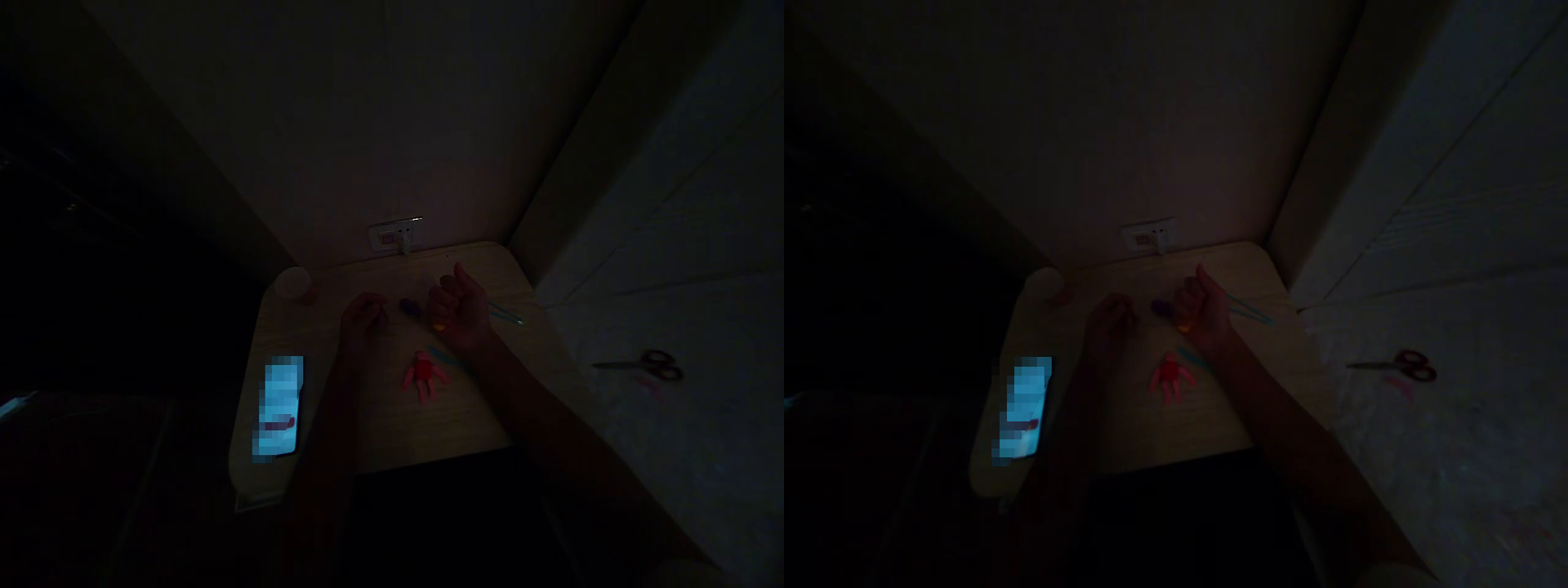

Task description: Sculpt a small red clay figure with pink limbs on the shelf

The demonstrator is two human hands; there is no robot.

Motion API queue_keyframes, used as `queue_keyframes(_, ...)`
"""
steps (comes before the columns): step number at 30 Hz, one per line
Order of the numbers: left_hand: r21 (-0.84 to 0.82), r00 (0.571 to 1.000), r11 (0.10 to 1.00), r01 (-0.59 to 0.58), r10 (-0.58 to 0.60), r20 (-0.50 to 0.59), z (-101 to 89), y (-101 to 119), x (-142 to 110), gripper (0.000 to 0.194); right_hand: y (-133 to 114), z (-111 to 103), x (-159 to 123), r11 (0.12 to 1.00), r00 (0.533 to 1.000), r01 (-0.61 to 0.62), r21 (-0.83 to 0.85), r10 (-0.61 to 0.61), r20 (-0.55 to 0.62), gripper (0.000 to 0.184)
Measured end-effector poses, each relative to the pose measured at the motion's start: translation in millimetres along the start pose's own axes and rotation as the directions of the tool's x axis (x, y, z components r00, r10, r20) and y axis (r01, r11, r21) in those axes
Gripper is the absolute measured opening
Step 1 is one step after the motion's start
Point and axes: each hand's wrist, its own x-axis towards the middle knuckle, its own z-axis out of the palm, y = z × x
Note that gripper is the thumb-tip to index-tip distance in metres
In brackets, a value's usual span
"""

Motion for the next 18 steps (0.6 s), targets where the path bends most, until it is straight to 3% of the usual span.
queue_keyframes(9, 0.038, 1.000, 0.999, 0.002, -0.002, -0.006, 2.5, 2, -1, 0.026, 0, 12, -3, 0.999, 0.987, 0.011, -0.032, -0.016, -0.159, 0.066)
queue_keyframes(15, 0.022, 1.000, 1.000, -0.005, 0.005, 0.016, 1.1, 1, -1, 0.025, 4, 4, -1, 0.999, 0.996, 0.045, -0.016, -0.046, -0.070, 0.063)
queue_keyframes(18, 0.013, 1.000, 1.000, -0.005, 0.005, 0.028, 1.2, 1, -1, 0.025, 6, 2, 3, 0.997, 0.994, 0.075, -0.015, -0.075, -0.077, 0.053)
